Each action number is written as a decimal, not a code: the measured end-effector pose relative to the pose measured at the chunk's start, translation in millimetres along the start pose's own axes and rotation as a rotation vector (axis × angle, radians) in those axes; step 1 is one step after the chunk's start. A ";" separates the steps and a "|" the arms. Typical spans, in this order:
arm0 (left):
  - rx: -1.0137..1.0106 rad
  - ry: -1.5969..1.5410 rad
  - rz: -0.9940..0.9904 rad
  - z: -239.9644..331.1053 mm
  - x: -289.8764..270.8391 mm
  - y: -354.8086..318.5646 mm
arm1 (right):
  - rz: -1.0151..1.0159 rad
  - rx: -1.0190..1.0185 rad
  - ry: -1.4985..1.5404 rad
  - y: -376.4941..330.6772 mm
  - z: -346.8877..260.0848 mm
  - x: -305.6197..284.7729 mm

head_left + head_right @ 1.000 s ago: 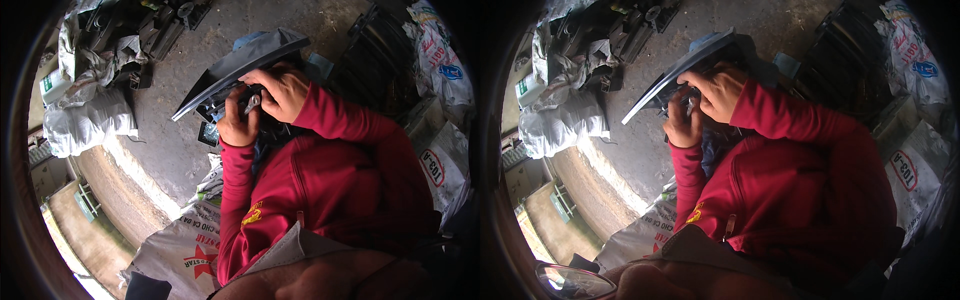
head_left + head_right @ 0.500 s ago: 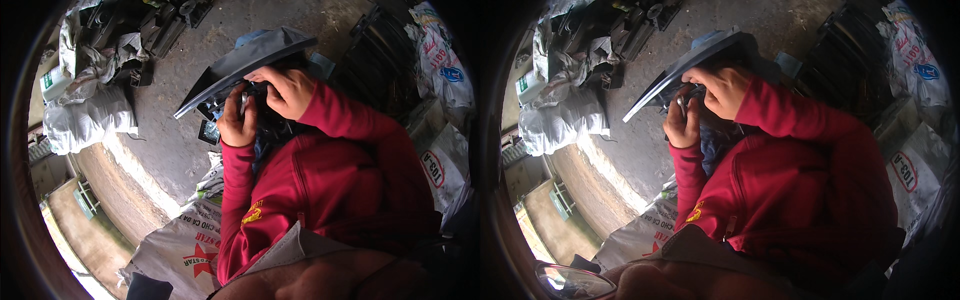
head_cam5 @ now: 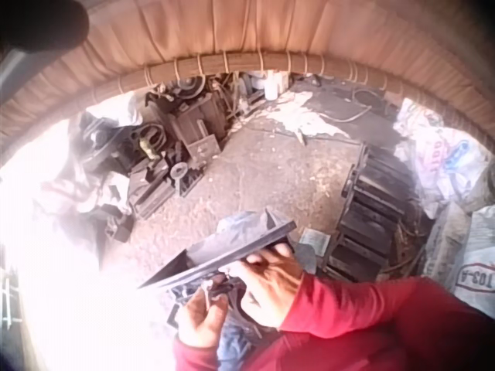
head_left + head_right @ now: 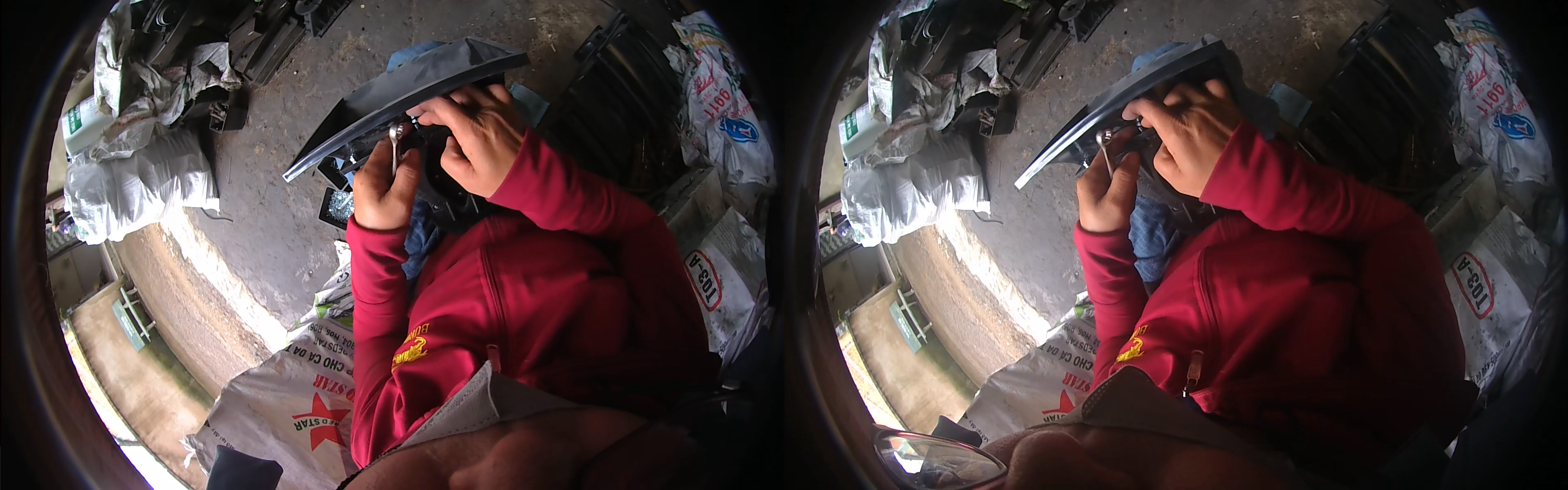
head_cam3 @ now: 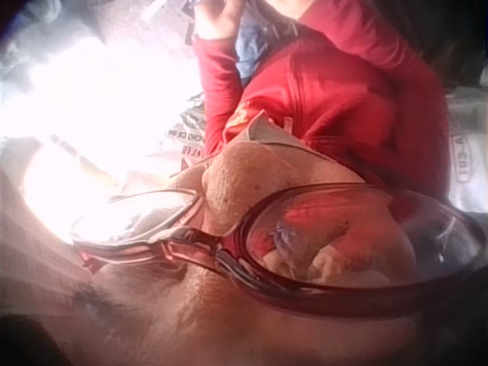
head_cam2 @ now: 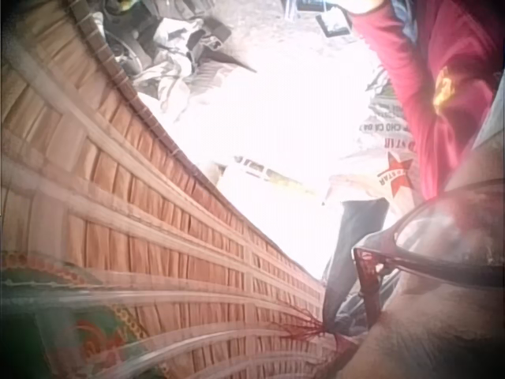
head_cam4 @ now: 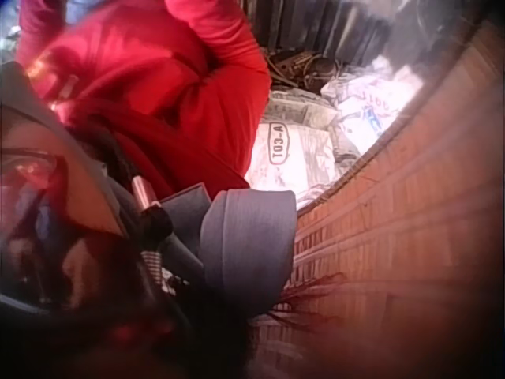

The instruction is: The person sits on the floor and uses a wrench to tighten bolts on a black metal part. They then pick up a circular metal component and attach it to the first part, continuing to tighten the assembly.

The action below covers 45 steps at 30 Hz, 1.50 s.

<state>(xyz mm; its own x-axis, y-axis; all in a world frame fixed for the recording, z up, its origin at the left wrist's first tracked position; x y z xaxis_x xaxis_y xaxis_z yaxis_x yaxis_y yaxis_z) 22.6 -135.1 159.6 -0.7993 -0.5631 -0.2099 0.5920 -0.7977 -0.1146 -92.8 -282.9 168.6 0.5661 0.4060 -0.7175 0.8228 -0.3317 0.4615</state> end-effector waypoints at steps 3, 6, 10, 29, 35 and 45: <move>-0.029 -0.221 0.011 -7.6 4.0 -1.2 | 0.019 0.012 0.046 -1.6 -0.2 1.2; -0.045 -0.286 0.002 -10.6 6.0 -1.5 | 0.036 0.027 0.099 -4.7 0.2 1.9; -0.014 -0.349 0.010 -15.0 12.7 -3.8 | 0.128 -0.013 0.115 -2.8 1.9 3.8; 0.075 0.069 0.085 -7.7 17.5 -1.5 | 0.138 -0.018 0.029 -4.5 4.4 10.2; 0.101 0.041 0.047 -16.0 13.6 0.4 | 0.158 -0.070 0.079 -6.2 10.0 11.1; 0.127 -0.083 0.051 -25.3 16.5 0.9 | 0.144 -0.022 0.049 -3.3 3.1 6.1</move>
<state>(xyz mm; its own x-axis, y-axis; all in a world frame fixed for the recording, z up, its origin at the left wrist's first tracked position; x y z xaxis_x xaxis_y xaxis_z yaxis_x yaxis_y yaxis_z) 12.6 -139.6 131.5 -0.7771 -0.6156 -0.1306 0.6188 -0.7853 0.0195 -92.2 -281.9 161.1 0.6798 0.3967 -0.6168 0.7334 -0.3712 0.5696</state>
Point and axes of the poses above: each hand's wrist, its own y-axis towards the middle knuckle, its own x-axis out of the palm, z = x × y, the point moved 1 cm from there along y, towards the middle knuckle, and after that the axes turned 2 degrees about -x, right-handed, at the moved point
